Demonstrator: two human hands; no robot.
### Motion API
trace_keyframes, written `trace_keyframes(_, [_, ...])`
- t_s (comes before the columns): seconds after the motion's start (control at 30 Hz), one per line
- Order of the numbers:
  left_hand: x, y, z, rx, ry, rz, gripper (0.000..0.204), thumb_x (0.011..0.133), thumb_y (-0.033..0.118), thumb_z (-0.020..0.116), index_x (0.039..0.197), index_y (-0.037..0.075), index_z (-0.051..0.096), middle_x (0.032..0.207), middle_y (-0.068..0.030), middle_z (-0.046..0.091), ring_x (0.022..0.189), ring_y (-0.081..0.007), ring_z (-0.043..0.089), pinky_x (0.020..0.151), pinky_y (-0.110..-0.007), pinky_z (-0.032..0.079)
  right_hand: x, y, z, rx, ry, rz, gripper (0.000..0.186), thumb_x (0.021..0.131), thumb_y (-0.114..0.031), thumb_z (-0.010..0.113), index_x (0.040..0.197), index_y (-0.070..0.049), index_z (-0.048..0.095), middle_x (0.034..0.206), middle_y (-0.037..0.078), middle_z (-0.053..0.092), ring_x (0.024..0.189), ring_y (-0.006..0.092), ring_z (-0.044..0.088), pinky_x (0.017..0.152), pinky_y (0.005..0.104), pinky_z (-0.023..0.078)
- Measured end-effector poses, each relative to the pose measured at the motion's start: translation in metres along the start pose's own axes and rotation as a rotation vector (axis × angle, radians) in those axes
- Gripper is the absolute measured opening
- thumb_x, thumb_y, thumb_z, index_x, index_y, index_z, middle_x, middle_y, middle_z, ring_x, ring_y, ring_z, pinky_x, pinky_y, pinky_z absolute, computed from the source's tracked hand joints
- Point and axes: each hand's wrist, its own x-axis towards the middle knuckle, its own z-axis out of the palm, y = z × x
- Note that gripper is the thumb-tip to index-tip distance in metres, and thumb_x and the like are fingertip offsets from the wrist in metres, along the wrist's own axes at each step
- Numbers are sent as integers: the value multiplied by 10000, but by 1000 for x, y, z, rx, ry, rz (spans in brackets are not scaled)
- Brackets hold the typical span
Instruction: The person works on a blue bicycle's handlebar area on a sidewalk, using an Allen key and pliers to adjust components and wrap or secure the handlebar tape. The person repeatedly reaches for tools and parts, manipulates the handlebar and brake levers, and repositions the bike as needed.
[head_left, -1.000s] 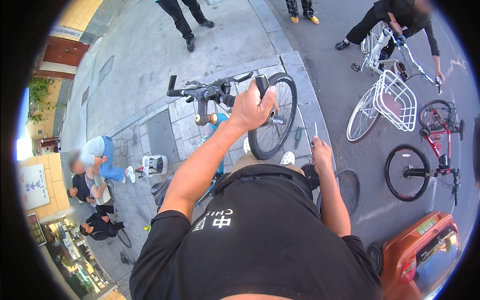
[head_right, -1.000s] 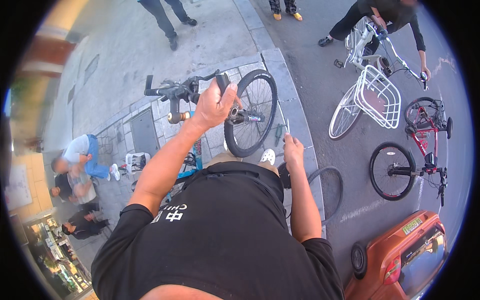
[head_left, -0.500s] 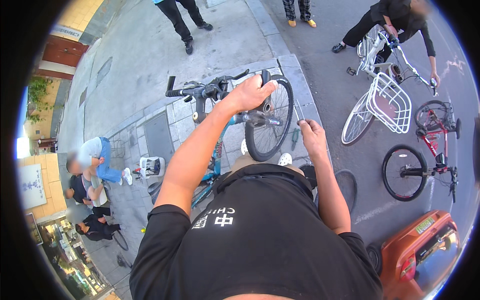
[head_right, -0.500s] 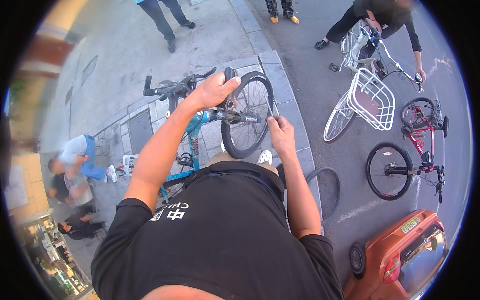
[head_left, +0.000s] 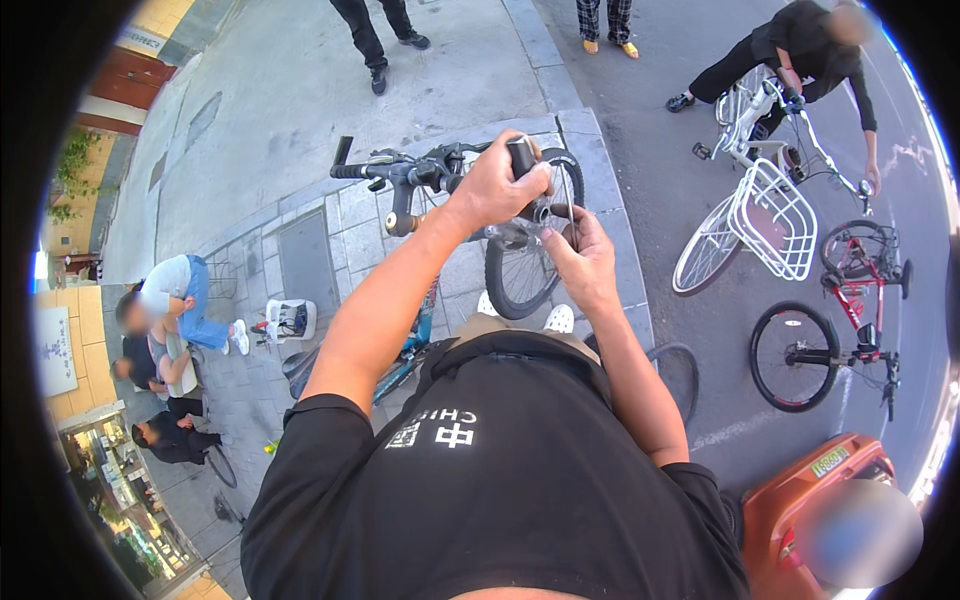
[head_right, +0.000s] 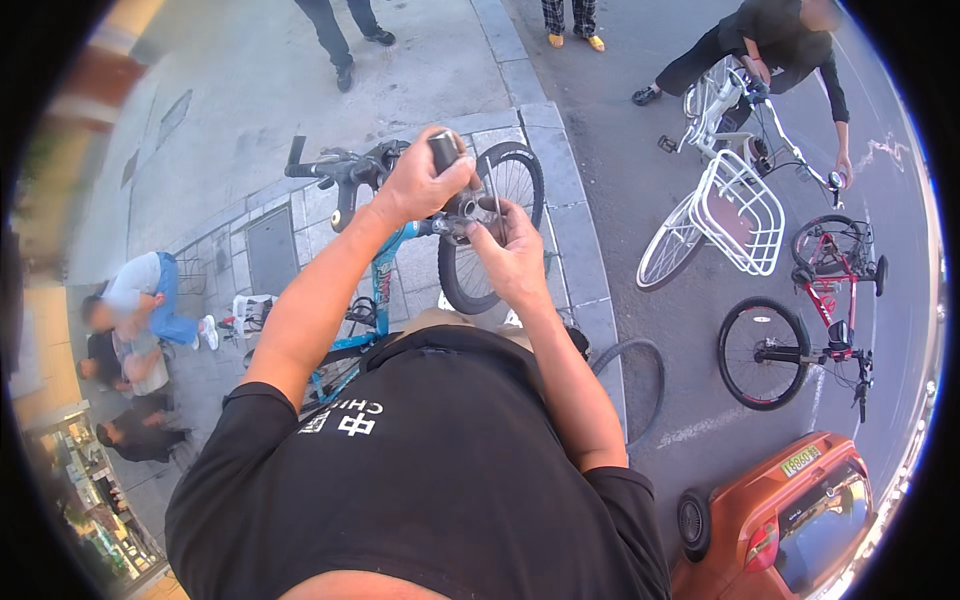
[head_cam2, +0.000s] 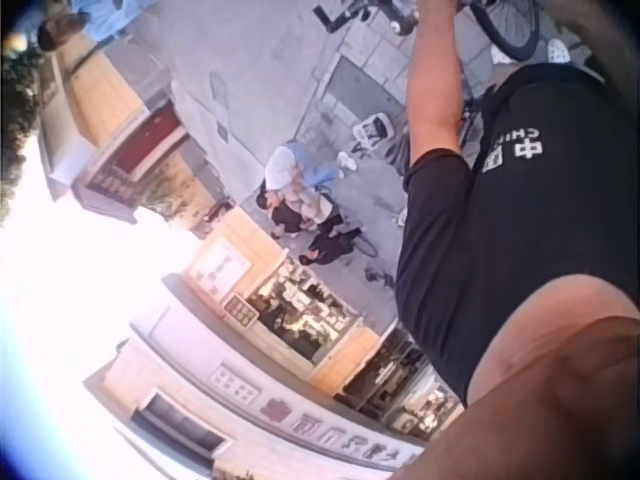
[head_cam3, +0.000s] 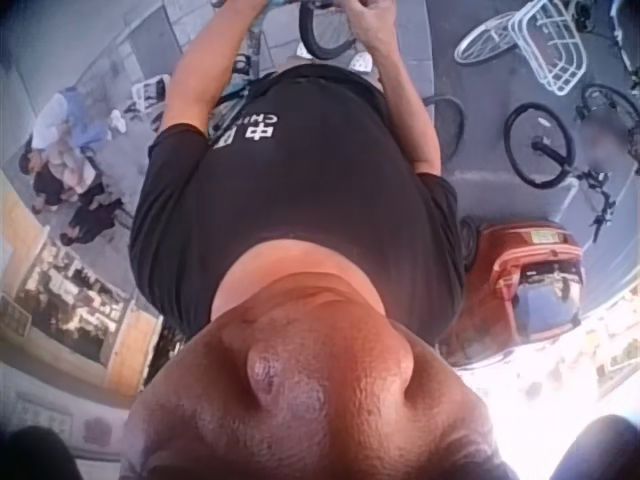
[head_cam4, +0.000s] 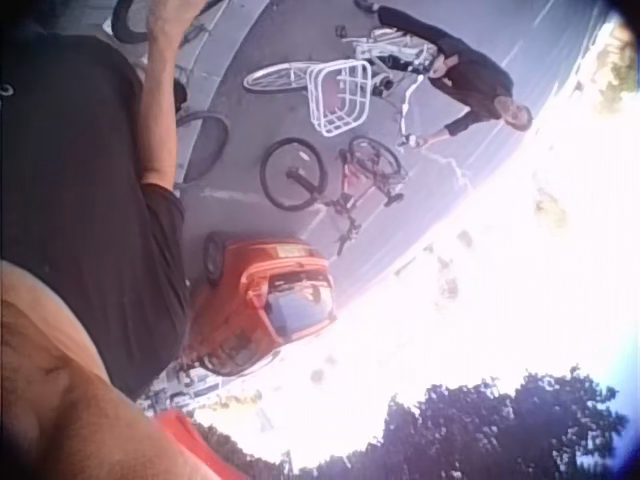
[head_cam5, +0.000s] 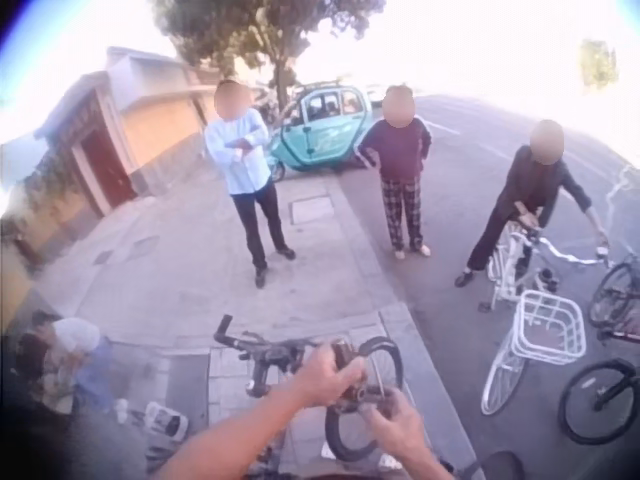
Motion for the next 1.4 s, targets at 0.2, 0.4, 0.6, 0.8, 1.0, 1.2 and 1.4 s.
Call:
trace_keyframes(0.2, [26,3,-5,237,-181,-91,388,974,301,700,1135,-44,626,849,-92,738,768,-187,690,751,-373,570,-14,-14,18,-194,80,-37,480,996,-117,777,1416,50,616,807,-89,520,700,9,451,610,223,368])
trace_keyframes(0.4, [10,-16,-8,-9,93,71,346,1004,258,734,1155,-20,594,861,-70,764,794,-138,709,765,-330,572,8,-7,32,-208,207,-104,382,1048,-219,783,1293,58,686,981,52,757,731,36,564,628,234,462])
trace_keyframes(0.6, [5,-8,-12,89,90,56,439,973,314,756,1227,-9,601,865,-101,733,796,-181,715,776,-374,576,18,-37,38,66,284,309,272,1055,-228,747,1121,12,639,905,110,711,501,45,444,427,252,345])
trace_keyframes(0.8, [4,-2,-13,107,59,50,471,970,328,755,1249,-18,600,868,-139,731,795,-235,733,775,-393,581,14,-51,27,168,344,467,255,1033,-212,755,1067,10,634,916,121,676,460,28,380,391,249,293])
trace_keyframes(1.0, [10,-11,-16,84,72,65,483,966,348,756,1247,-12,601,844,-152,734,797,-284,753,771,-413,584,22,-71,40,12,286,535,317,1022,-265,770,1056,29,656,864,80,634,463,29,373,394,245,276])
trace_keyframes(1.2, [11,-17,-25,102,64,84,502,964,393,744,1244,1,602,845,-170,750,809,-346,776,766,-441,586,28,-82,55,-199,285,609,305,1028,-314,759,1034,-25,660,760,-1,544,473,20,346,389,229,266])
trace_keyframes(1.4, [5,-16,-28,94,45,107,521,958,402,744,1254,-2,600,855,-195,750,812,-376,775,765,-464,586,31,-62,23,134,103,756,313,1056,-368,748,1009,-75,649,714,-43,531,456,4,355,382,193,264])
